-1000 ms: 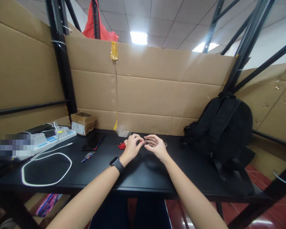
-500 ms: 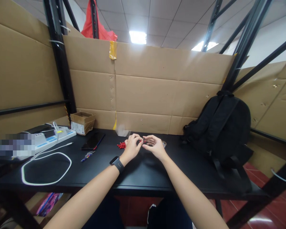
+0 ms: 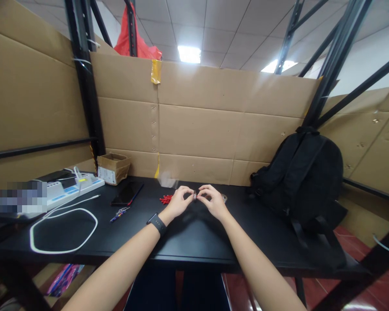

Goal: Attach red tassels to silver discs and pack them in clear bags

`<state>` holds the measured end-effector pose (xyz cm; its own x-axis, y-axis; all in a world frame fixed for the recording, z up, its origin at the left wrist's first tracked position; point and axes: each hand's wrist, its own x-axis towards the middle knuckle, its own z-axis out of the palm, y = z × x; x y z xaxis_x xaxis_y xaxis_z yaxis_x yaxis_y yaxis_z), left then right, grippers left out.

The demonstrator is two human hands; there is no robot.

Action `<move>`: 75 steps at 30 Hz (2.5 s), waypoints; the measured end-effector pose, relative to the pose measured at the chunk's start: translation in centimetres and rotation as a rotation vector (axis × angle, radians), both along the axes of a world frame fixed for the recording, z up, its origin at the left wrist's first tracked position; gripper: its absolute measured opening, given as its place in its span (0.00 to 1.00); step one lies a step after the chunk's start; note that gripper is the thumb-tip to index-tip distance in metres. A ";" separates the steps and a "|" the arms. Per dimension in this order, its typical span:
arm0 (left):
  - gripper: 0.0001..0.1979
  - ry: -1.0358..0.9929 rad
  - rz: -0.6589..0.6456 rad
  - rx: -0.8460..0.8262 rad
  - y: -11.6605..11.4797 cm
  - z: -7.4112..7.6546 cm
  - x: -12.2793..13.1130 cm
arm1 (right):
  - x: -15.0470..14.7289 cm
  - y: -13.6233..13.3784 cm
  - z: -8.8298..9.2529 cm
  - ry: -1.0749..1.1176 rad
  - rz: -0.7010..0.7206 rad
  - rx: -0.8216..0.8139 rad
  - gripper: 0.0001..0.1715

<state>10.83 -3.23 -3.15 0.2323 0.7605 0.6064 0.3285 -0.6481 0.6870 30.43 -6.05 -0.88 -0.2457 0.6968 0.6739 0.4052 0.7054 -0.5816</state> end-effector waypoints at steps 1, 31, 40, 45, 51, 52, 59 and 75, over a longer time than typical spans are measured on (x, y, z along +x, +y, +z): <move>0.10 -0.006 0.050 0.009 -0.2 0.3 -0.1 | 0.1 0.0 0.0 -0.033 -0.020 0.013 0.06; 0.08 0.609 0.376 -0.075 1.8 2.2 -9.6 | 3.8 3.7 -1.8 -0.448 -0.612 0.004 0.06; 0.10 0.640 0.281 -0.025 1.6 1.8 -9.4 | 6.5 5.7 -2.4 -0.381 -0.642 -0.051 0.08; 0.05 0.617 0.264 -0.039 1.8 1.7 -9.6 | 10.9 5.1 -2.3 -0.318 -0.610 -0.189 0.10; 0.05 0.692 0.306 -0.035 1.6 1.8 -9.3 | 12.7 4.5 -2.7 -0.319 -0.475 -0.294 0.26; 0.05 0.698 0.306 -0.034 1.6 1.8 -9.3 | 12.5 4.5 -2.8 -0.328 -0.456 -0.304 0.26; 0.07 0.535 0.277 0.001 1.2 2.6 -9.2 | 11.6 4.9 -3.2 -0.345 -0.393 -0.266 0.16; 0.09 0.248 0.071 -0.003 -0.2 2.2 -4.1 | 9.6 3.9 -1.8 -0.058 -0.304 -0.225 0.20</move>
